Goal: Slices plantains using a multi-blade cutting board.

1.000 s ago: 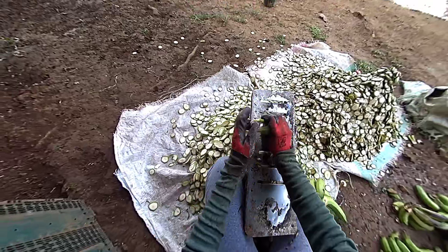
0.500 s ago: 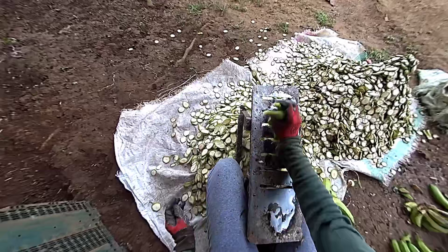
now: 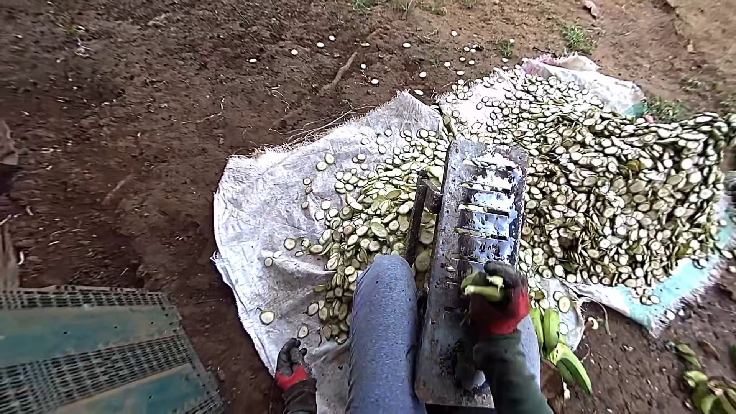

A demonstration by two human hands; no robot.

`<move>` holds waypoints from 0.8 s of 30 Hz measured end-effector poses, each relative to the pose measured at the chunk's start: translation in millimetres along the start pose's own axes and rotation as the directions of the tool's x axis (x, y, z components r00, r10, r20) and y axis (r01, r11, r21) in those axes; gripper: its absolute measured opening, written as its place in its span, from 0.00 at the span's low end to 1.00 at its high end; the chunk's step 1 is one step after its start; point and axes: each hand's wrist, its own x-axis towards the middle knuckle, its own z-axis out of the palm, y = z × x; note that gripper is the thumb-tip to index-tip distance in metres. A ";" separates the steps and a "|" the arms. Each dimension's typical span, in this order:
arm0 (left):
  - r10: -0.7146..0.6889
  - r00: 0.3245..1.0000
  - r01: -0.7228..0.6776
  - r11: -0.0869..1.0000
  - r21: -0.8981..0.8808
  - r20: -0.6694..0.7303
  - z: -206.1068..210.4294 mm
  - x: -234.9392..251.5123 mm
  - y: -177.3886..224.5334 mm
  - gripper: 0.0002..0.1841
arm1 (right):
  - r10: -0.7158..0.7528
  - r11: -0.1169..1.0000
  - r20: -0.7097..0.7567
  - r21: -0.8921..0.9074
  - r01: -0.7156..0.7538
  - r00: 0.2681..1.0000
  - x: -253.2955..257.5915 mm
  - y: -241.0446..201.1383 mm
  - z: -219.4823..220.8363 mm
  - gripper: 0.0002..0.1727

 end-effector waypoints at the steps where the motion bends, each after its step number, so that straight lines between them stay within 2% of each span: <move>1: 0.003 1.000 -0.003 1.000 -0.004 -0.001 0.5 -3.1 1.7 0.20 | 0.009 0.998 0.009 -0.057 -0.008 1.000 36.2 13.1 22.6 0.21; 5: 0.047 0.999 -0.048 0.997 -0.061 -0.008 2.8 -18.1 13.5 0.20 | 0.234 0.962 0.050 -0.157 -0.223 0.971 167.1 57.2 99.7 0.30; 7: 0.055 0.998 -0.055 0.997 -0.060 -0.001 1.1 -22.7 13.5 0.20 | 0.282 0.951 0.071 -0.153 -0.269 0.957 180.9 55.3 103.8 0.31; 8: 0.055 0.998 -0.054 0.997 -0.046 0.008 0.5 -23.7 10.4 0.20 | 0.295 0.950 0.076 -0.131 -0.284 0.952 165.3 49.6 92.8 0.32; 10: 0.043 0.999 -0.042 0.999 -0.017 0.027 3.7 -24.6 1.6 0.20 | 0.260 0.964 0.054 -0.071 -0.256 0.964 100.6 34.5 51.9 0.31; 12: 0.020 0.999 -0.021 1.000 0.021 0.037 4.4 -22.5 -5.4 0.19 | 0.168 0.986 -0.016 0.006 -0.167 0.986 11.6 13.6 4.3 0.24; 14: -0.001 0.999 -0.002 0.998 0.056 0.051 5.3 -22.6 -6.5 0.19 | 0.189 0.981 -0.055 0.058 -0.186 0.980 -57.4 -16.0 -34.9 0.15; 16: -0.012 0.998 0.008 0.997 0.077 0.059 10.3 -20.8 -4.8 0.19 | 0.188 0.982 -0.072 0.052 -0.184 0.980 -73.3 -22.7 -38.6 0.14; 18: -0.002 0.998 -0.004 0.996 0.090 0.069 14.0 -18.7 -5.1 0.19 | 0.153 0.988 -0.047 -0.010 -0.154 0.987 -32.8 -10.6 -11.6 0.18; 20: 0.007 0.997 -0.013 0.997 0.075 0.081 17.2 -20.4 -0.4 0.19 | 0.151 0.978 -0.002 -0.148 -0.149 0.989 34.9 11.4 31.3 0.21; 22: 0.026 0.997 -0.028 0.999 0.039 0.070 16.2 -22.1 5.0 0.19 | 0.219 0.951 0.042 -0.232 -0.204 0.975 100.9 35.8 76.5 0.23; 24: 0.031 0.998 -0.031 1.000 0.002 0.061 13.7 -23.9 9.2 0.19 | 0.313 0.924 0.087 -0.257 -0.282 0.946 151.0 46.7 103.1 0.27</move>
